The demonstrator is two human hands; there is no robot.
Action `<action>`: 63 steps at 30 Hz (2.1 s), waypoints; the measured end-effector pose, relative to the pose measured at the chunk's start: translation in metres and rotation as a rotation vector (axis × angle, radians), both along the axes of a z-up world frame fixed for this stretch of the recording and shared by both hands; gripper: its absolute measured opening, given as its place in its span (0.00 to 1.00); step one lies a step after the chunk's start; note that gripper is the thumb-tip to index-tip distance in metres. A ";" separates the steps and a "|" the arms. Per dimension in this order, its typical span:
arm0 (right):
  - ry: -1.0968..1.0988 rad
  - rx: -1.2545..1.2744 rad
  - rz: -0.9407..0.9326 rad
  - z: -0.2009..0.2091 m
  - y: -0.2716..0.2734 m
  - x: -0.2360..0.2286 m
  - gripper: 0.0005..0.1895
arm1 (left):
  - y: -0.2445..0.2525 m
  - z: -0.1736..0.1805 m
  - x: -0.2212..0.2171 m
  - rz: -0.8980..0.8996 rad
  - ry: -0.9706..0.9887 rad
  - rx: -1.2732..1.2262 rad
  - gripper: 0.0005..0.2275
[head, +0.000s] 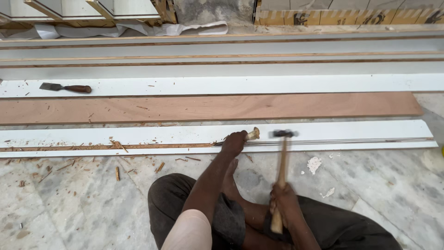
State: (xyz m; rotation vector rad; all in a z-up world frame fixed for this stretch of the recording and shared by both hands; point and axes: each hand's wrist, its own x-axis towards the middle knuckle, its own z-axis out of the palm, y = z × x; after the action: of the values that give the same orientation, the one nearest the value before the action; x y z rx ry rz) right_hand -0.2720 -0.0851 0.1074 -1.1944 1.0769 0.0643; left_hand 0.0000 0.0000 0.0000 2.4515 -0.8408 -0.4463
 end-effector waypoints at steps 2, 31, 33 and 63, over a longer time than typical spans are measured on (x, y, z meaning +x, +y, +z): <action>0.013 0.043 0.104 0.013 -0.015 0.001 0.14 | 0.002 -0.004 -0.002 -0.003 -0.032 -0.086 0.07; -0.011 0.090 -0.038 0.019 -0.006 -0.001 0.12 | 0.087 0.117 0.024 0.124 0.240 -0.616 0.13; -0.006 0.071 -0.007 0.024 -0.002 0.000 0.13 | 0.084 0.113 0.016 0.198 0.372 -0.559 0.14; 0.002 0.028 0.034 0.021 0.002 -0.002 0.13 | 0.079 0.078 0.009 0.179 0.248 -0.599 0.12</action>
State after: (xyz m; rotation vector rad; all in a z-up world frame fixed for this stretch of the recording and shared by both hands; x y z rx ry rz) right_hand -0.2738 -0.0831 0.1281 -1.1875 1.0545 0.1073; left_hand 0.0087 0.0790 0.0782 1.8516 -0.5436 -0.3578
